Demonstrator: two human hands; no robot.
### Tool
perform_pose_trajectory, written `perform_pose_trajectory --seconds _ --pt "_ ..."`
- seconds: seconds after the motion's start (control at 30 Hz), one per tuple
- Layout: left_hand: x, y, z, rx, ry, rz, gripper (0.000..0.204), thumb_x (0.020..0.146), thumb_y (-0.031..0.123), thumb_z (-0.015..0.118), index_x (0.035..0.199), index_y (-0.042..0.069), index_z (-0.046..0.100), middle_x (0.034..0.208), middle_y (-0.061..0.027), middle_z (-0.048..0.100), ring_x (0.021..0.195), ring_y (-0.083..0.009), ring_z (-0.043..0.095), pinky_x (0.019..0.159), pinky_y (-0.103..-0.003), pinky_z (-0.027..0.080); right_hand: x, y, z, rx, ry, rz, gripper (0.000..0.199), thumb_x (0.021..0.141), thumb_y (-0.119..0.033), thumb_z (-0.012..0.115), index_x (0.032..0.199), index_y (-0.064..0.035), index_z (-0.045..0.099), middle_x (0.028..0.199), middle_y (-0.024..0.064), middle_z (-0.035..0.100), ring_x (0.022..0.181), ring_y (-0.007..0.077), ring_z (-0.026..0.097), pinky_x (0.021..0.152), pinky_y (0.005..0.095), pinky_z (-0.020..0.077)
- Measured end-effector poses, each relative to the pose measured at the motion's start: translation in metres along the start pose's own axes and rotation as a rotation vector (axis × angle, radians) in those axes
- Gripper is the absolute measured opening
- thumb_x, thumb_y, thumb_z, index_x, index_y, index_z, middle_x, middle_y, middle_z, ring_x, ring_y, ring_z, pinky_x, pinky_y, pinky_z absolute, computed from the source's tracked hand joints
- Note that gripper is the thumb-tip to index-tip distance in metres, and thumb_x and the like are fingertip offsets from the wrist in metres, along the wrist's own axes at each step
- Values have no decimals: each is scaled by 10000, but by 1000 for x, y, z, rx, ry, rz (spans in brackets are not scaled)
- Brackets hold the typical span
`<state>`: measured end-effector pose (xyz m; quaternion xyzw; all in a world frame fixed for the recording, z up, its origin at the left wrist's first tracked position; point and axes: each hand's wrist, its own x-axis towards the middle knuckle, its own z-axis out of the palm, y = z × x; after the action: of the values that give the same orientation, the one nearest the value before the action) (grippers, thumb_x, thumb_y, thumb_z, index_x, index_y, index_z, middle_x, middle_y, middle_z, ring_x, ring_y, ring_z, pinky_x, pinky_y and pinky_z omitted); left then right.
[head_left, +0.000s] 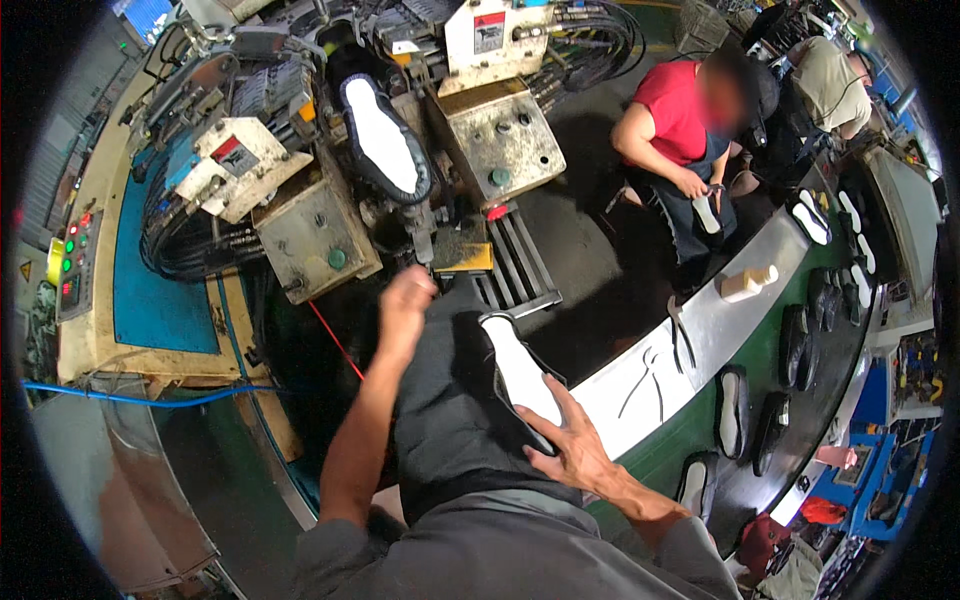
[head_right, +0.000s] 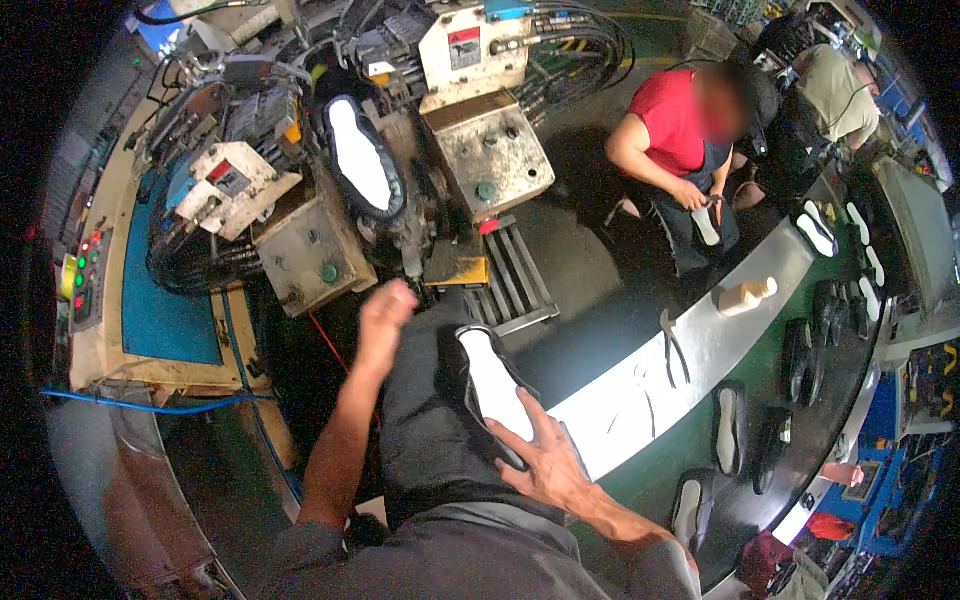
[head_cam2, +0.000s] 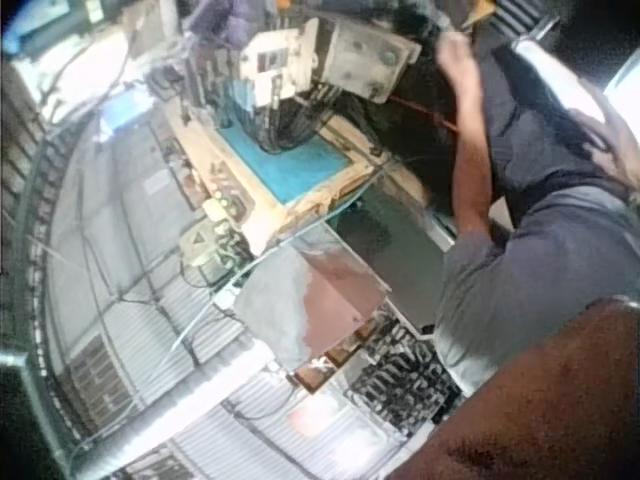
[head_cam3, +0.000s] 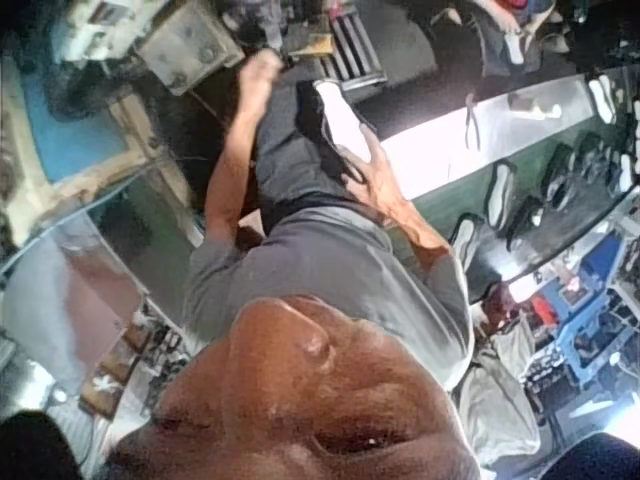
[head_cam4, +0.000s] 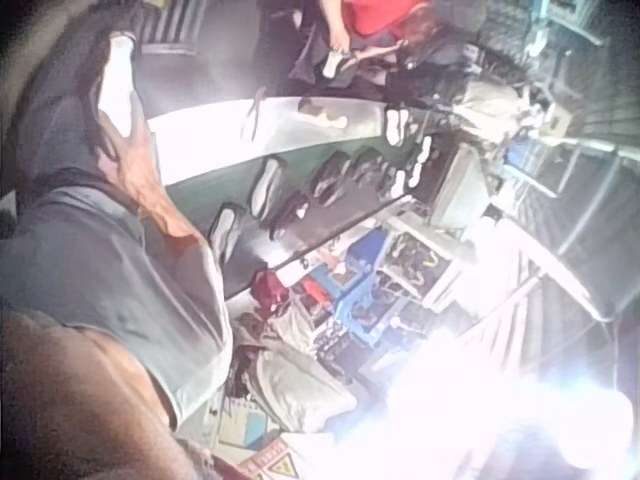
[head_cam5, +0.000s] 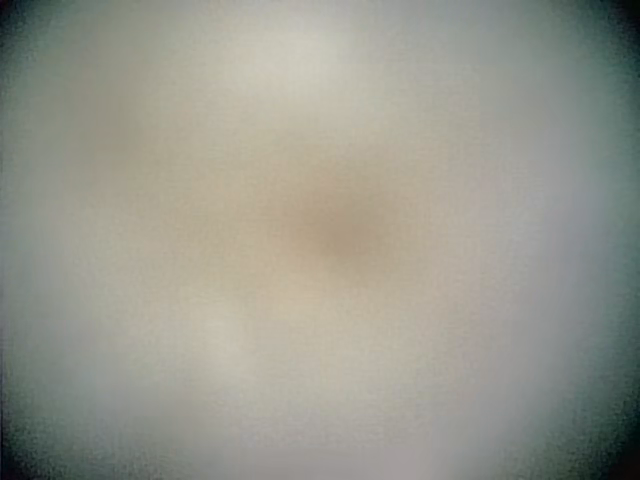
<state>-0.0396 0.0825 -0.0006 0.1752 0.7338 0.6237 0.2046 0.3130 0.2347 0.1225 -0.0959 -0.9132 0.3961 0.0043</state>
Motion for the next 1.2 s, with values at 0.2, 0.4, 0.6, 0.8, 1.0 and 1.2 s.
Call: perform_pose_trajectory --seconds 0.2,0.4,0.6,0.8,1.0,1.2 --pt "164 146 -38 -596 93 -69 715 1069 528 676 1579 57 506 1391 -109 666 1254 -263 628 1126 -445 473 54 -7 -49 -163 194 -59 693 826 -237 870 1490 -223 672 1695 352 273 1407 548 502 1103 598 527" --pt "202 165 -63 -736 43 -198 415 1002 306 775 1313 59 657 1230 -107 735 1074 -286 722 996 -475 584 191 -50 -87 -279 304 -302 698 828 -229 842 1501 -208 657 1684 360 298 1436 554 477 1159 578 469" --pt "40 175 -94 -829 -209 -125 836 1057 578 543 1628 -14 393 1482 -302 596 1313 -443 657 1136 -576 528 333 -70 -83 -270 331 -419 755 809 -195 850 1526 -270 625 1695 327 281 1379 556 502 1134 575 491" --pt "-89 119 -115 -1142 -94 -165 1079 1008 759 564 1710 30 188 1577 -375 449 1380 -494 574 1094 -646 555 400 -72 -44 -213 339 -399 729 838 -219 840 1531 -270 617 1705 322 255 1390 570 490 1165 586 475" --pt "-141 69 -118 -1200 45 -365 1014 1021 754 471 1655 -25 332 1498 -358 565 1291 -495 661 1057 -653 563 411 -74 -19 -337 301 -382 722 863 -299 842 1542 -256 600 1711 294 253 1444 550 439 1194 574 454" --pt "-156 72 -100 -1017 67 -453 952 1046 752 417 1593 -27 415 1393 -298 648 1178 -464 697 1034 -596 563 414 -76 -36 -705 309 -594 733 911 -390 816 1566 -223 532 1677 229 365 1491 545 374 1248 559 376"
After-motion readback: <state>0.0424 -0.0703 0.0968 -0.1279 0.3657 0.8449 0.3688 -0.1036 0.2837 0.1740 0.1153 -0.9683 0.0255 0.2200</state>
